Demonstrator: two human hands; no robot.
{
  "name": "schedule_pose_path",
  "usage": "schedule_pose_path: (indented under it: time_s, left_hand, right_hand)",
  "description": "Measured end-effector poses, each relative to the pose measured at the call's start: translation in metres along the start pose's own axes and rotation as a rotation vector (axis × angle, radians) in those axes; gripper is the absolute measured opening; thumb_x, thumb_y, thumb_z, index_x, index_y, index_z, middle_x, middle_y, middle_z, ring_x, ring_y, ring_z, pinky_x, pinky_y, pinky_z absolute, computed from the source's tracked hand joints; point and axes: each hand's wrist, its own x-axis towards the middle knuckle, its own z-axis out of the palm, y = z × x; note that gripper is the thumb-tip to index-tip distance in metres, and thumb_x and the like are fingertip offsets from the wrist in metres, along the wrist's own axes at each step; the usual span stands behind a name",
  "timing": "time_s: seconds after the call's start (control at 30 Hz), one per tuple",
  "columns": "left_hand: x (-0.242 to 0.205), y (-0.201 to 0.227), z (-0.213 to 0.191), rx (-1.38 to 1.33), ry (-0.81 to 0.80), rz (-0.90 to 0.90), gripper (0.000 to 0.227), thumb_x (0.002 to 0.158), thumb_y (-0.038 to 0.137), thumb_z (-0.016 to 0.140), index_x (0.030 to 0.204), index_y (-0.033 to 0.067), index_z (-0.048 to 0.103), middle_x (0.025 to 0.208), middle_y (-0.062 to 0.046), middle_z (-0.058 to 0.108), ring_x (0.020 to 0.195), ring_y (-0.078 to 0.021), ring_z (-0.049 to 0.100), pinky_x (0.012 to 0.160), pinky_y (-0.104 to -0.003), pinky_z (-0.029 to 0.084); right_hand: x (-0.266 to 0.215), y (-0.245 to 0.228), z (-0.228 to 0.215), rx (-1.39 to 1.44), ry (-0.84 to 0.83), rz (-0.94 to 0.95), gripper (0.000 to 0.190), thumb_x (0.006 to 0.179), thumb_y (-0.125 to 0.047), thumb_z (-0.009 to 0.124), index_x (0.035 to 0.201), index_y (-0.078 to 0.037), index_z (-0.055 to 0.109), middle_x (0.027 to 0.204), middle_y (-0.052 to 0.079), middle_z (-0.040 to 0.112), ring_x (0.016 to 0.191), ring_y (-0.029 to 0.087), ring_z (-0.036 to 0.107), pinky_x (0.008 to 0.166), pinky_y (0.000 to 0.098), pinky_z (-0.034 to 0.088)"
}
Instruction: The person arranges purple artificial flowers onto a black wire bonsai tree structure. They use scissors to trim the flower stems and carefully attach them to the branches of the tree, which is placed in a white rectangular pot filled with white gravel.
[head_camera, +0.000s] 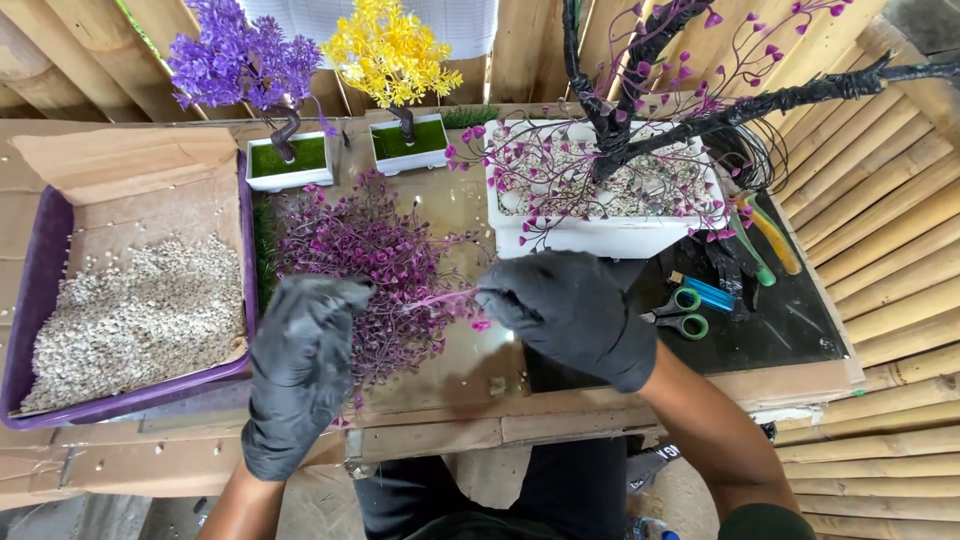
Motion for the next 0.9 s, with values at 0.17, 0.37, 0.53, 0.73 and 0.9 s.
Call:
schedule_pose_path:
  time_s: [0.17,0.37,0.53,0.73,0.9]
  left_hand:
    - [0.123,0.127,-0.052,0.035,0.064,-0.18,0.028,0.104,0.026,0.053,0.12,0.0081,0.067,0.115,-0.006,0.067,0.102,-0.0216,0.059,0.091,-0.042,0.047]
    - [0.135,0.129,-0.024,0.041,0.061,-0.162,0.018,0.086,0.011,0.08,0.102,0.0139,0.071,0.094,-0.004,0.067,0.082,-0.0304,0.064,0.066,-0.042,0.057]
    - [0.131,0.128,-0.003,-0.156,0.02,-0.243,0.012,0.086,0.007,0.077,0.096,0.0088,0.069,0.085,-0.009,0.066,0.078,-0.0371,0.064,0.068,-0.045,0.056]
    - [0.16,0.15,-0.017,-0.391,0.028,-0.47,0.009,0.088,0.001,0.075,0.094,0.0066,0.072,0.082,-0.012,0.069,0.076,-0.035,0.07,0.072,-0.04,0.057]
    - [0.169,0.157,-0.004,-0.509,-0.007,-0.551,0.01,0.085,-0.001,0.075,0.092,0.0061,0.074,0.08,-0.015,0.068,0.074,-0.0365,0.07,0.07,-0.043,0.056]
  right_hand:
    - [0.006,0.005,-0.028,-0.062,-0.108,-0.035,0.019,0.102,-0.032,0.067,0.113,-0.016,0.068,0.094,0.008,0.075,0.072,0.037,0.07,0.058,0.0501,0.053]
    - [0.008,-0.003,-0.047,-0.052,-0.12,0.063,0.019,0.093,-0.02,0.078,0.104,-0.008,0.067,0.086,0.012,0.076,0.075,0.036,0.073,0.065,0.0459,0.06]
    - [0.002,0.002,-0.053,0.059,-0.077,0.112,0.023,0.095,-0.022,0.076,0.113,-0.011,0.068,0.085,0.01,0.075,0.074,0.035,0.073,0.064,0.0442,0.06]
    - [-0.017,0.018,-0.062,0.254,-0.004,0.31,0.038,0.091,-0.024,0.079,0.128,-0.018,0.072,0.077,0.001,0.072,0.065,0.023,0.07,0.061,0.0348,0.059]
    - [-0.023,0.019,-0.056,0.335,0.003,0.383,0.044,0.085,-0.023,0.086,0.127,-0.018,0.074,0.073,0.003,0.07,0.06,0.022,0.068,0.057,0.0348,0.058]
